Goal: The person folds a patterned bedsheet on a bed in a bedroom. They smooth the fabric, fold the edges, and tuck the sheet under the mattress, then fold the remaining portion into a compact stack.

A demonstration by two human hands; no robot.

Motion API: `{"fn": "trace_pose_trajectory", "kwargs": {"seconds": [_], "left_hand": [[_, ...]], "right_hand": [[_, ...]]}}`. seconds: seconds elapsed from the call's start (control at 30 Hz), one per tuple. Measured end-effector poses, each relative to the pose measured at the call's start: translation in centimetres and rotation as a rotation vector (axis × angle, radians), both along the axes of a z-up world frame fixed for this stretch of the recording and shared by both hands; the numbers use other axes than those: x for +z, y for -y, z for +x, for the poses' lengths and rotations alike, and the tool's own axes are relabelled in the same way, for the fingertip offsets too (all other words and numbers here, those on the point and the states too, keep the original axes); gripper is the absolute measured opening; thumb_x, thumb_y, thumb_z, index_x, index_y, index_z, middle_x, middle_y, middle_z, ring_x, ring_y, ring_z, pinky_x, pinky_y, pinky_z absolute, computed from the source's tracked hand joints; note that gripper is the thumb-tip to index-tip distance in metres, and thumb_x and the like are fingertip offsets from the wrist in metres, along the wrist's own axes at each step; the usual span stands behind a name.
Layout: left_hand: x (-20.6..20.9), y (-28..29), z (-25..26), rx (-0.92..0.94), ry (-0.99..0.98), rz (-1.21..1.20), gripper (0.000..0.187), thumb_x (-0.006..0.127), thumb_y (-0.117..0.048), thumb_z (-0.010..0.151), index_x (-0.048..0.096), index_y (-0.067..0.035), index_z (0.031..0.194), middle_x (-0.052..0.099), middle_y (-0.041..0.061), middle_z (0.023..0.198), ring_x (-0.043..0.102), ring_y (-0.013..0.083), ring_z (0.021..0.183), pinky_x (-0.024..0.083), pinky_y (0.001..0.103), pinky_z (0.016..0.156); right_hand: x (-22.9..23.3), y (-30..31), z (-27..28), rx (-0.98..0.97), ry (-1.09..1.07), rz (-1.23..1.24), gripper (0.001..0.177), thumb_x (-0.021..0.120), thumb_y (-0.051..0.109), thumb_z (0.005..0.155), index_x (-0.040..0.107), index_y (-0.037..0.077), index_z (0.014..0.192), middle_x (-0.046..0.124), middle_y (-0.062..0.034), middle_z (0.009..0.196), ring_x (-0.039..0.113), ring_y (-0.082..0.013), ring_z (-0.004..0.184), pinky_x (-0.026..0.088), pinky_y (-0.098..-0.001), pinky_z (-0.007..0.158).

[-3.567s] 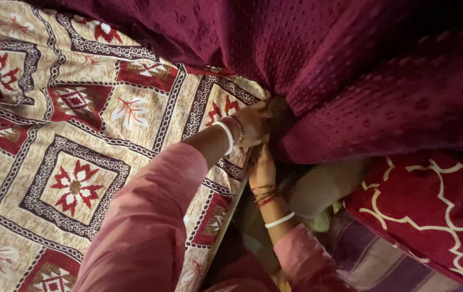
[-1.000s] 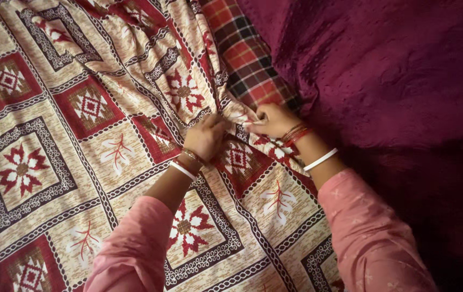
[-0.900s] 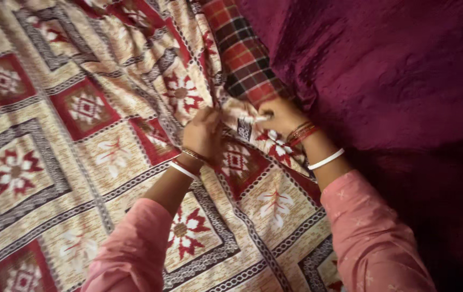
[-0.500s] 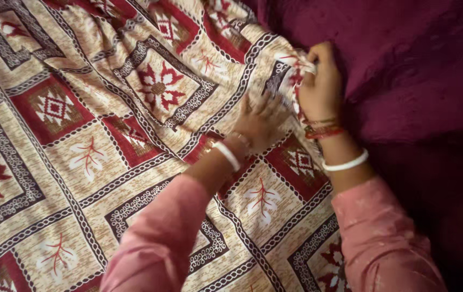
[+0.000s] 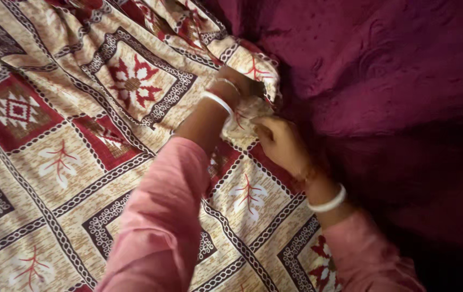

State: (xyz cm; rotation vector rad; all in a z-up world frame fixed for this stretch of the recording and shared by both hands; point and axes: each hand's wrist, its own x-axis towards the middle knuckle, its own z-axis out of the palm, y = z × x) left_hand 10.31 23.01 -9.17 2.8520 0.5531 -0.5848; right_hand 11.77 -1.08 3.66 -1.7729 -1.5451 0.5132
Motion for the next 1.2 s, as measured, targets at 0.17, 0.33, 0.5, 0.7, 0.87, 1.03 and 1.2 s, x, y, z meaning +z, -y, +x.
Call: {"fn": "trace_pose_trajectory", "kwargs": {"seconds": [0.17, 0.33, 0.5, 0.7, 0.87, 1.03, 1.2], "left_hand": [[3.4, -4.9, -4.4, 0.017, -0.123, 0.252, 0.052, 0.068, -0.057, 0.092, 0.077, -0.015, 0.122, 0.073, 0.015, 0.126, 0.066, 0.0341, 0.116, 0.051, 0.045, 0.096], [4.9, -8.5, -9.0, 0.371, 0.299, 0.236, 0.027, 0.068, -0.018, 0.088, 0.072, -0.006, 0.111, 0.074, 0.021, 0.106, 0.072, 0.0399, 0.096, 0.058, 0.052, 0.074], [4.9, -9.0, -8.6, 0.377, 0.297, 0.175, 0.024, 0.063, -0.013, 0.090, 0.074, -0.006, 0.109, 0.073, 0.022, 0.106, 0.072, 0.0411, 0.098, 0.059, 0.051, 0.082], [5.4, -8.2, -2.6, 0.659, 0.660, 0.186, 0.041, 0.054, -0.012, 0.098, 0.051, -0.003, 0.138, 0.075, 0.021, 0.094, 0.072, 0.0419, 0.087, 0.058, 0.053, 0.071], [6.8, -4.8, -0.5, 0.785, 0.443, -0.151, 0.074, 0.044, -0.008, 0.098, 0.018, 0.003, 0.165, 0.071, 0.026, 0.114, 0.072, 0.0382, 0.109, 0.060, 0.046, 0.089], [6.6, -2.4, -4.2, 0.310, 0.007, 0.285, 0.071, 0.060, -0.028, 0.085, 0.043, -0.006, 0.150, 0.021, 0.020, 0.164, 0.008, 0.0333, 0.154, 0.005, 0.055, 0.123], [6.9, -1.3, -3.6, 0.329, 0.097, 0.357, 0.055, 0.059, -0.028, 0.094, 0.056, 0.007, 0.137, 0.050, 0.027, 0.144, 0.043, 0.0368, 0.137, 0.037, 0.046, 0.110]], "right_hand": [[-6.4, -1.8, 5.1, -0.114, 0.150, -0.048, 0.035, 0.055, 0.019, 0.104, 0.060, 0.000, 0.132, 0.069, -0.0266, 0.109, 0.065, -0.0432, 0.099, 0.052, -0.0490, 0.083], [-8.9, -1.6, 5.3, -0.249, 0.049, -0.135, 0.033, 0.050, 0.031, 0.110, 0.060, 0.000, 0.118, 0.067, -0.0256, 0.103, 0.063, -0.0449, 0.096, 0.050, -0.0501, 0.082], [-9.3, -2.2, 5.7, -0.178, -0.192, 0.123, 0.036, 0.044, 0.029, 0.115, 0.057, -0.002, 0.125, 0.065, -0.0164, 0.111, 0.062, -0.0312, 0.103, 0.048, -0.0418, 0.089], [-8.0, -1.2, 4.8, -0.200, -0.430, 0.148, 0.030, 0.047, 0.025, 0.112, 0.057, -0.001, 0.121, 0.056, -0.0010, 0.099, 0.048, -0.0104, 0.090, 0.044, -0.0268, 0.082], [-7.4, -0.7, 5.0, -0.245, -0.312, 0.023, 0.028, 0.046, 0.026, 0.113, 0.058, 0.001, 0.116, 0.055, -0.0063, 0.090, 0.051, -0.0164, 0.083, 0.046, -0.0321, 0.076], [-8.8, -0.8, 6.1, -0.309, -0.032, -0.249, 0.044, 0.041, 0.044, 0.110, 0.061, 0.007, 0.120, 0.065, -0.0236, 0.106, 0.062, -0.0408, 0.096, 0.049, -0.0472, 0.084], [-13.3, -2.9, 7.2, -0.397, -0.041, -0.435, 0.063, 0.031, 0.057, 0.101, 0.055, 0.011, 0.138, 0.059, -0.0332, 0.129, 0.053, -0.0534, 0.120, 0.045, -0.0537, 0.099]]}}
